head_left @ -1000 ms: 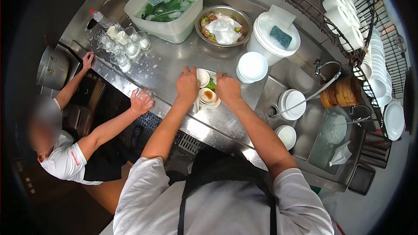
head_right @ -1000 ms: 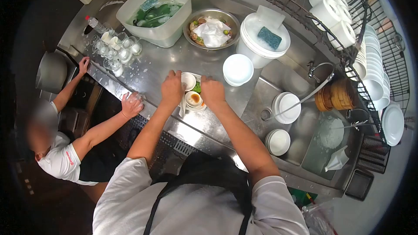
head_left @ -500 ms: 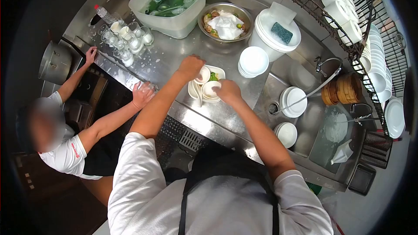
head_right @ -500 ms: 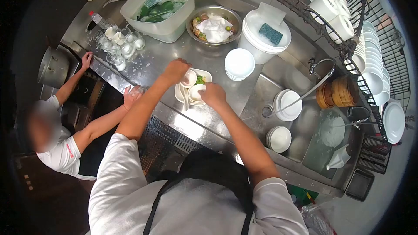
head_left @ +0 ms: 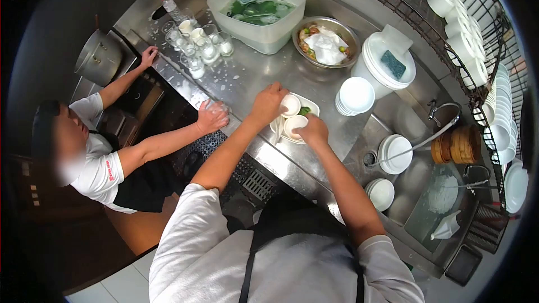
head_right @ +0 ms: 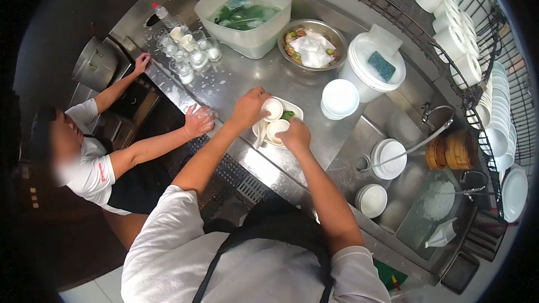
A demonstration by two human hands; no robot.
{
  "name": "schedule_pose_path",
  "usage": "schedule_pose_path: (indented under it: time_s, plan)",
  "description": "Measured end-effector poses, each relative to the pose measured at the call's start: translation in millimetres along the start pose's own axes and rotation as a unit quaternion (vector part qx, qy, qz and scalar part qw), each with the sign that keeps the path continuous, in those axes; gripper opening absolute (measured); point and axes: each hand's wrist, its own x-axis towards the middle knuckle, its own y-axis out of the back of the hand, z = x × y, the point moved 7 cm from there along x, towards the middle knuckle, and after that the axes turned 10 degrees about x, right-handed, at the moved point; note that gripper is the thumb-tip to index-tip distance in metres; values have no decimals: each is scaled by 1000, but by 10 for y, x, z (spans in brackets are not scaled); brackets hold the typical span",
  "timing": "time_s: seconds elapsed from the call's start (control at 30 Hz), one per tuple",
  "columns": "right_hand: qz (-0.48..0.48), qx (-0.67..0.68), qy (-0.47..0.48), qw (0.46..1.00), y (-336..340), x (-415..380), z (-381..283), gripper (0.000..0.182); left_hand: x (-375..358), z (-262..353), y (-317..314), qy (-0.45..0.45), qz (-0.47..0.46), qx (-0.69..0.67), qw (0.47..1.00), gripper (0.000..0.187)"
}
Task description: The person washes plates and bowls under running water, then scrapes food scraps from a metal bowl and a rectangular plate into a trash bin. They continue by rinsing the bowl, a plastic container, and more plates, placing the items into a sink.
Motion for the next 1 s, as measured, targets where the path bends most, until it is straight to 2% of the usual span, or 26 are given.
schedule_pose_path:
  time_s: [0.07, 0.17, 0.37, 0.47, 0.57, 0.67, 0.77, 0.87, 0.97, 1.0]
  plan:
    - [20, 17, -9, 1000, 16, -23, 17, 41, -31, -10, 38, -5, 9, 5, 1000, 43]
    - [55, 32, 16, 998, 64, -51, 63, 38, -10, 83, 16, -41, 14, 3, 999, 43]
    - [128, -19, 123, 984, 66, -160, 22, 27, 66, 307, 112, -161, 28, 21, 986, 37]
    - [120, -25, 108, 987, 44, -157, 60, 31, 156, 225, -66, -143, -39, 15, 989, 33]
    - [69, -9, 69, 995, 57, -147, 30, 33, 220, 139, -48, -110, -35, -15, 993, 26]
    - [64, 23, 72, 995, 127, -192, 29, 34, 167, 87, -183, -126, -107, 67, 984, 27]
    - [93, 59, 95, 989, 93, -182, 161, 34, 115, 55, -185, -102, -88, 22, 991, 19]
    - [126, 101, 93, 983, 87, -202, 229, 34, 74, -60, -224, -15, -96, -11, 995, 25]
    - [176, 144, 98, 969, 146, -247, 266, 34, 18, -90, -147, 11, -30, -48, 998, 24]
    - [199, 156, 103, 962, 175, -270, 268, 34, 2, -129, -108, 61, -18, -73, 995, 24]
